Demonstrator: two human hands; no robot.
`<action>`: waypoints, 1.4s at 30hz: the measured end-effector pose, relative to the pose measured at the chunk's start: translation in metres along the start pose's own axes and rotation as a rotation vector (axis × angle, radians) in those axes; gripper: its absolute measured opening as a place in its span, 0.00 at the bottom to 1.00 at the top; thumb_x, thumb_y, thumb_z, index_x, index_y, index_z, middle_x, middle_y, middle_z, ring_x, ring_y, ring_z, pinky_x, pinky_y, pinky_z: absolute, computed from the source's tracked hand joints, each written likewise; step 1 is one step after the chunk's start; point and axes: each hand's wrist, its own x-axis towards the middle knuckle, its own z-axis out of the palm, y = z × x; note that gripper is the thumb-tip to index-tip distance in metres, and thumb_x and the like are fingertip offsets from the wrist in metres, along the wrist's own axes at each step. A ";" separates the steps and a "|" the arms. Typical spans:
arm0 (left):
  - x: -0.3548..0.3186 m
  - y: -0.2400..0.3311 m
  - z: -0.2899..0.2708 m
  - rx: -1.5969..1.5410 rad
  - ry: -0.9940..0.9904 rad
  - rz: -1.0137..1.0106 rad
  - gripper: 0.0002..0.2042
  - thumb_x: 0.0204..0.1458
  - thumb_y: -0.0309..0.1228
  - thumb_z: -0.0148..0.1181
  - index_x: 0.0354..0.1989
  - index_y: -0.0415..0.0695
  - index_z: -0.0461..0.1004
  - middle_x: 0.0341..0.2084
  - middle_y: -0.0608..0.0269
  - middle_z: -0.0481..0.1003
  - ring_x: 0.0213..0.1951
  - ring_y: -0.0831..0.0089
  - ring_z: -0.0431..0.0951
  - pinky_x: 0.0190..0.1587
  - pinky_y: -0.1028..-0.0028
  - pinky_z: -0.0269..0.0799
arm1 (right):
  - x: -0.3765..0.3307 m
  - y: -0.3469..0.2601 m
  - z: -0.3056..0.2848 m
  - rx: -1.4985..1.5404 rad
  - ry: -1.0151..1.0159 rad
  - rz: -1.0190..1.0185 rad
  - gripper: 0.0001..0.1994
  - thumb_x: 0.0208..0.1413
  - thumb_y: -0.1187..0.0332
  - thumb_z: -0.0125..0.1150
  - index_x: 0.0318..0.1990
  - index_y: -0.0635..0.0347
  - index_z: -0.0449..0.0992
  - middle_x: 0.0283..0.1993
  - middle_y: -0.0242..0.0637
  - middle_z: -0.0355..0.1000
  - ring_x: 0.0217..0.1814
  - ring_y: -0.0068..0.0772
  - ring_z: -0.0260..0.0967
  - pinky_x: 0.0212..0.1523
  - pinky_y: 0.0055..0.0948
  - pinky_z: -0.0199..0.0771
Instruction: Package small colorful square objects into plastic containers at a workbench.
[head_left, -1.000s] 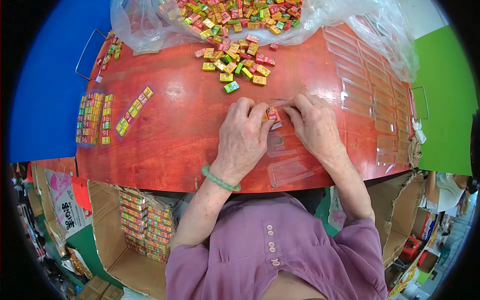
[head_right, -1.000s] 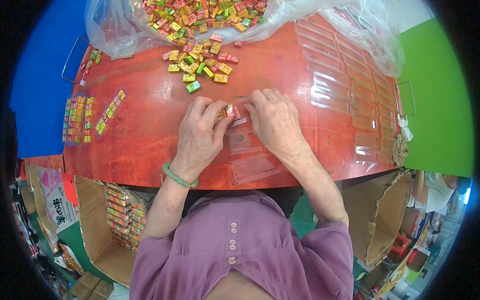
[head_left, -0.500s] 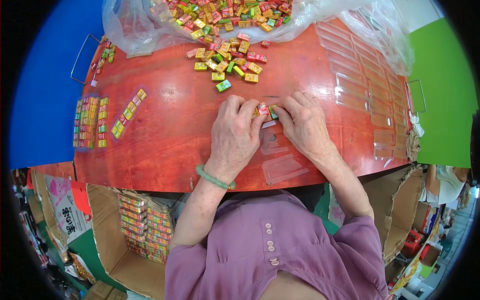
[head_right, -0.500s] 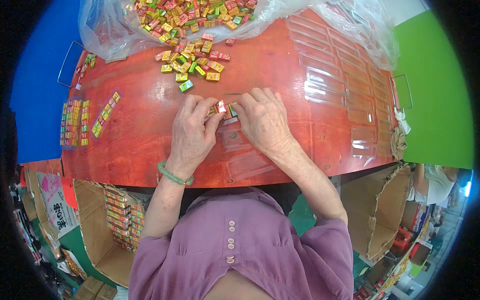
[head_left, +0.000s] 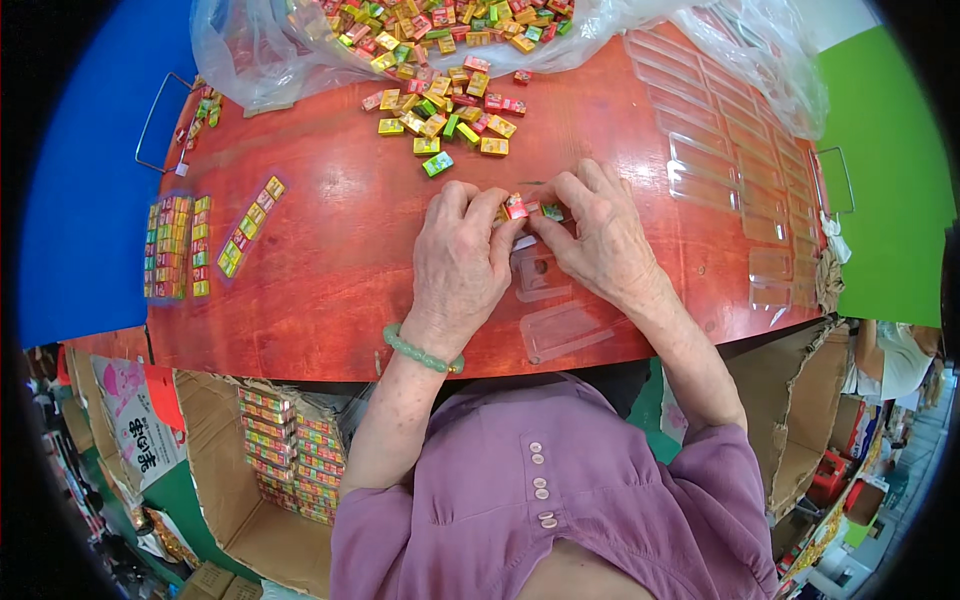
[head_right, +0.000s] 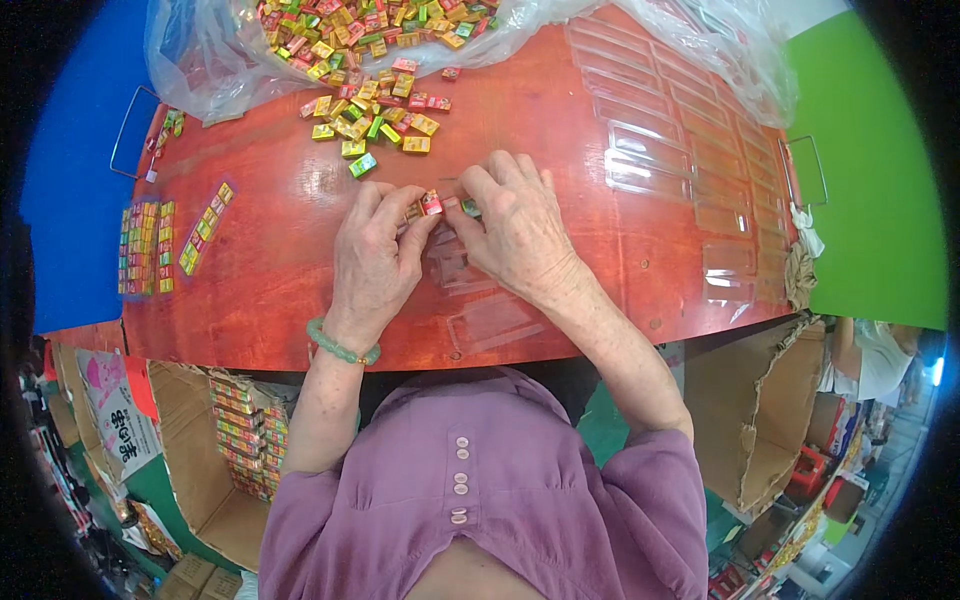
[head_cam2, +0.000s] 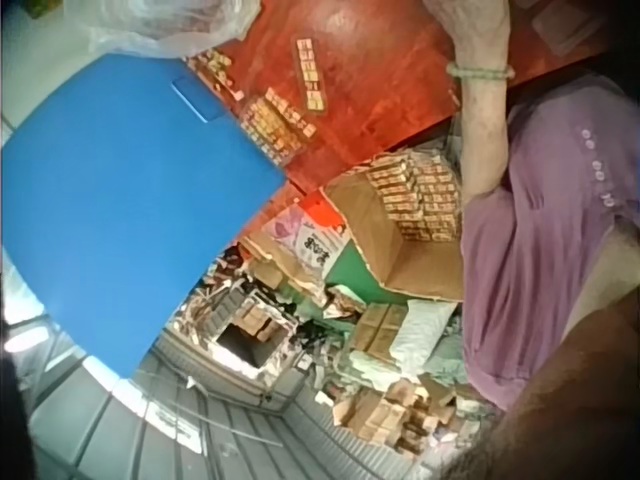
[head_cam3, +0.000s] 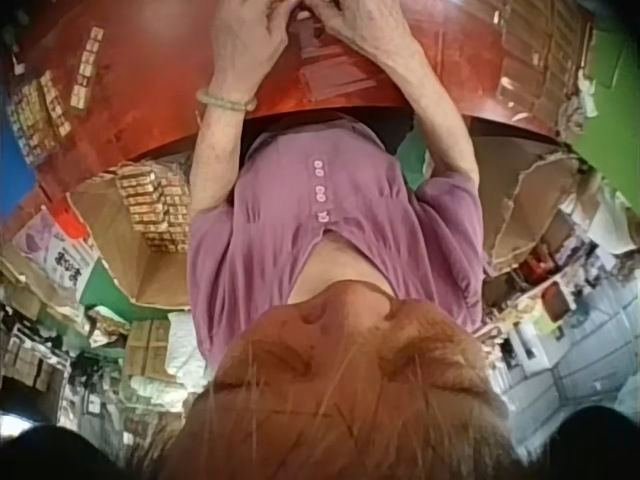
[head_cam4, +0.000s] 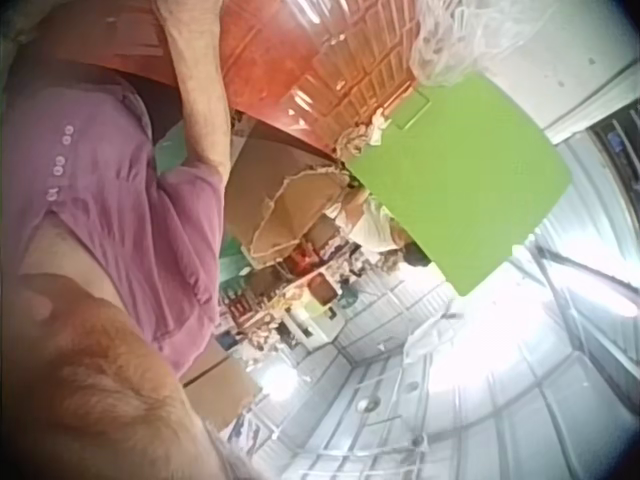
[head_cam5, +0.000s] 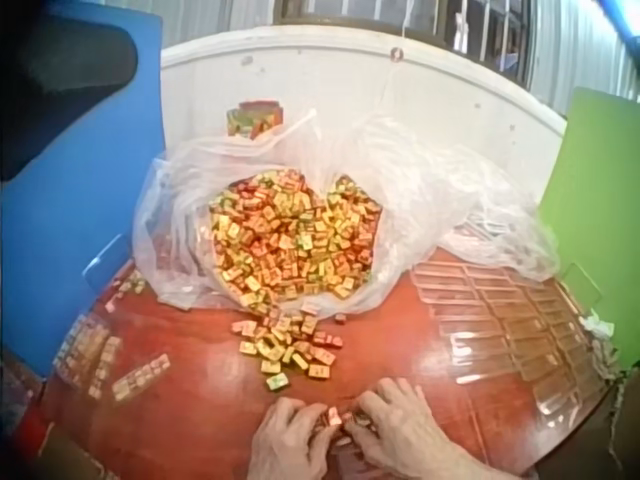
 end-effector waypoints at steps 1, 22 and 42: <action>0.000 0.000 0.000 -0.001 -0.002 0.001 0.10 0.55 0.24 0.67 0.46 0.39 0.78 0.37 0.55 0.73 0.34 0.57 0.78 0.36 0.63 0.75 | 0.000 0.001 -0.002 0.000 0.000 0.002 0.10 0.51 0.66 0.72 0.39 0.55 0.80 0.40 0.41 0.68 0.49 0.46 0.66 0.47 0.46 0.65; 0.014 0.025 0.001 0.159 -0.136 0.150 0.13 0.52 0.26 0.69 0.46 0.40 0.79 0.36 0.54 0.72 0.38 0.54 0.77 0.40 0.59 0.74 | -0.002 0.031 -0.019 0.132 -0.008 -0.009 0.07 0.52 0.70 0.71 0.38 0.59 0.83 0.38 0.42 0.69 0.45 0.45 0.67 0.47 0.40 0.69; -0.007 0.018 -0.019 0.211 -0.247 0.223 0.33 0.53 0.38 0.70 0.65 0.34 0.67 0.63 0.46 0.69 0.62 0.46 0.71 0.62 0.55 0.69 | -0.004 0.034 -0.049 0.054 0.028 0.002 0.07 0.58 0.75 0.62 0.42 0.63 0.82 0.39 0.45 0.73 0.44 0.50 0.71 0.48 0.44 0.71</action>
